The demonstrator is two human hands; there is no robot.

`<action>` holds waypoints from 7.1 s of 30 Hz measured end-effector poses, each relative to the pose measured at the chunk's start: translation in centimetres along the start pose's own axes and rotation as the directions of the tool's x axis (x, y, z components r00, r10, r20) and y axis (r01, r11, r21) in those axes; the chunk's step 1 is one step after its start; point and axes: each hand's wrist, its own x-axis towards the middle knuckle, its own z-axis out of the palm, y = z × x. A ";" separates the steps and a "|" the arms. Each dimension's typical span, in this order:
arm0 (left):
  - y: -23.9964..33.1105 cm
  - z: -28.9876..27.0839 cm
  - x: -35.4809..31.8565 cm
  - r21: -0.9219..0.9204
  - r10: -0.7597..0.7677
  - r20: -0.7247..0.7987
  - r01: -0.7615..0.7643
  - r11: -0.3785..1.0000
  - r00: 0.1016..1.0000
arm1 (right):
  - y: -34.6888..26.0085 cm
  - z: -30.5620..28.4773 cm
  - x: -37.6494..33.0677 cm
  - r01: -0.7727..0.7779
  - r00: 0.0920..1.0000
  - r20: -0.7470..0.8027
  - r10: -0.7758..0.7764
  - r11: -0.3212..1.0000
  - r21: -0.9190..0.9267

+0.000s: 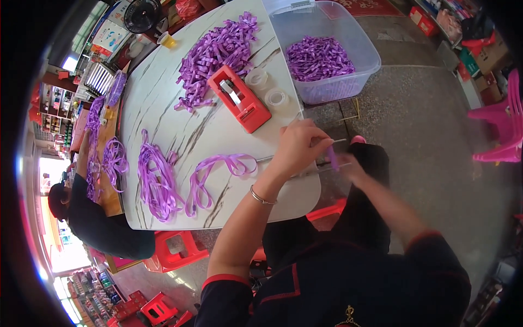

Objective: Bundling purple plastic ribbons into small groups and securing them with tape.

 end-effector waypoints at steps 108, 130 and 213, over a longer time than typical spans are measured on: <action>4.6 2.7 -9.7 -0.605 0.109 0.519 0.454 -0.654 0.848 | -29.7 9.8 8.1 0.032 0.952 0.307 0.000 0.994 -0.102; 4.5 3.1 -9.6 -0.631 0.109 0.520 0.466 -0.620 0.847 | -24.5 8.6 2.3 0.345 0.798 -0.014 -0.603 0.476 -0.809; 4.9 2.7 -9.5 -0.675 0.057 0.542 0.476 -0.564 0.838 | -14.5 -2.1 -5.0 -0.140 0.971 0.230 0.071 0.944 0.299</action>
